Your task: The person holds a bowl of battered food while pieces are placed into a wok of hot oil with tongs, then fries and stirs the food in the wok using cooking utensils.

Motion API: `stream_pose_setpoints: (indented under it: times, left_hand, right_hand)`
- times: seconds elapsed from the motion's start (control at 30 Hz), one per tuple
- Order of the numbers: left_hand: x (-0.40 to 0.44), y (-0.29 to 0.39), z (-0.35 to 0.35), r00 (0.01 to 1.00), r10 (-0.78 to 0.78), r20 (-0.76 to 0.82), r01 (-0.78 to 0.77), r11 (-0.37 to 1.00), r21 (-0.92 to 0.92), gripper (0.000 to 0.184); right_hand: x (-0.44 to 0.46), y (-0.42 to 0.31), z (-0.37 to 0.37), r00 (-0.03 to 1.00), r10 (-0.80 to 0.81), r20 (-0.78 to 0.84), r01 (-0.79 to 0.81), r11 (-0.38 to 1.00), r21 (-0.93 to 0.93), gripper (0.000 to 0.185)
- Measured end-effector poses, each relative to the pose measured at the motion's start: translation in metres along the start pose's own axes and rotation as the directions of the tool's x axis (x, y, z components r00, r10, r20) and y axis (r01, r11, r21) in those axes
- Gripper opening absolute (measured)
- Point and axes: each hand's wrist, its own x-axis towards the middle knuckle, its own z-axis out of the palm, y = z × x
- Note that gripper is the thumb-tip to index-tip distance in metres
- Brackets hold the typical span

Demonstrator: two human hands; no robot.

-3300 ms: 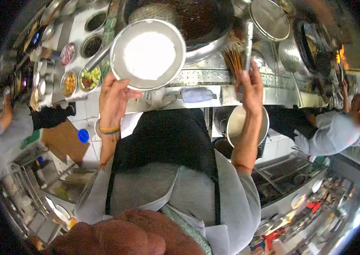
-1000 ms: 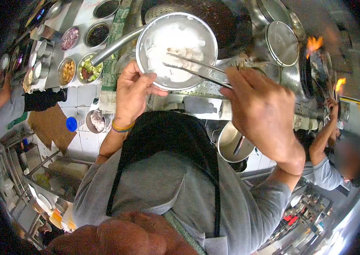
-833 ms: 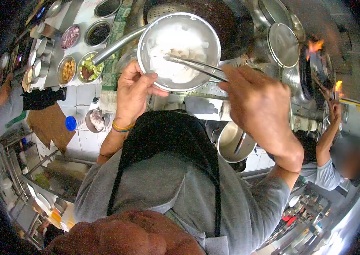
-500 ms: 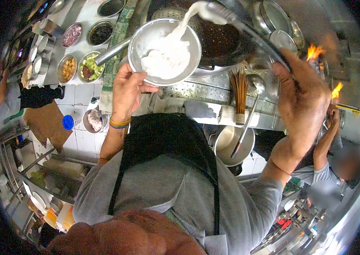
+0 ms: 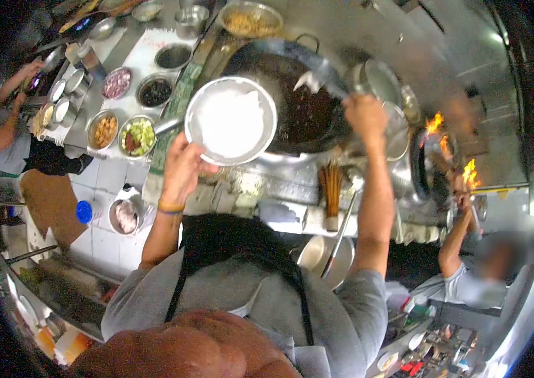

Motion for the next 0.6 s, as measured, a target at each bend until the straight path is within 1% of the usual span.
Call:
stream_pose_setpoints:
  times: [0.03, 0.07, 0.1, 0.13, 0.17, 0.2, 0.23, 0.3, 0.37, 0.47, 0.57, 0.6]
  left_hand:
    - [0.005, -0.004, -0.018, 0.992, -0.030, 0.122, 0.033, 0.999, -0.029, 0.022]
    - [0.004, -0.005, -0.016, 0.992, -0.012, 0.123, 0.016, 0.999, -0.030, 0.022]
    - [0.001, -0.003, -0.014, 0.994, 0.010, 0.112, -0.007, 1.000, -0.027, 0.021]
    - [0.001, 0.000, -0.016, 0.995, 0.037, 0.096, -0.035, 0.999, -0.021, 0.021]
    - [0.003, -0.002, -0.023, 0.993, 0.055, 0.109, -0.060, 0.997, 0.039, 0.021]
    - [0.003, -0.004, -0.028, 0.993, 0.073, 0.097, -0.076, 0.997, 0.028, 0.018]
    - [-0.003, 0.000, -0.025, 0.993, 0.082, 0.087, -0.084, 0.996, 0.018, 0.015]
    - [-0.009, 0.005, -0.019, 0.993, 0.092, 0.071, -0.093, 0.996, 0.002, 0.010]
    - [-0.011, 0.006, -0.015, 0.994, 0.086, 0.065, -0.087, 0.996, 0.004, 0.007]
    - [-0.007, 0.001, -0.012, 0.983, 0.137, 0.119, -0.140, 0.990, 0.019, 0.006]
    - [-0.006, 0.003, -0.002, 0.982, 0.125, 0.140, -0.128, 0.992, 0.012, 0.009]
    - [-0.006, 0.005, 0.000, 0.983, 0.124, 0.138, -0.126, 0.992, 0.006, 0.009]
  right_hand:
    - [0.010, -0.001, 0.021, 0.997, 0.029, 0.076, -0.027, 0.999, -0.031, 0.033]
    - [0.017, 0.008, 0.053, 0.996, -0.006, 0.086, 0.003, 1.000, 0.028, 0.033]
    - [0.020, 0.010, 0.074, 0.991, -0.006, 0.135, 0.007, 1.000, -0.003, 0.035]
    - [0.021, 0.005, 0.069, 0.993, -0.017, 0.114, 0.018, 1.000, -0.012, 0.036]
    - [0.016, 0.003, 0.062, 0.995, -0.029, 0.093, 0.031, 0.999, -0.021, 0.036]
    - [0.010, 0.002, 0.052, 0.997, -0.035, 0.072, 0.038, 0.999, -0.035, 0.037]
    - [0.003, -0.004, 0.032, 0.999, -0.048, 0.015, 0.048, 0.999, -0.004, 0.037]
    - [-0.015, -0.019, -0.028, 0.994, -0.050, -0.096, 0.056, 0.997, 0.060, 0.036]
    - [-0.038, -0.027, -0.073, 0.950, -0.221, -0.220, 0.262, 0.948, 0.181, 0.031]
    - [-0.074, -0.053, -0.118, 0.883, -0.403, -0.241, 0.458, 0.853, 0.249, 0.029]
    - [-0.096, -0.080, -0.123, 0.848, -0.472, -0.240, 0.522, 0.824, 0.222, 0.027]
    - [-0.097, -0.087, -0.120, 0.851, -0.470, -0.233, 0.515, 0.832, 0.205, 0.026]
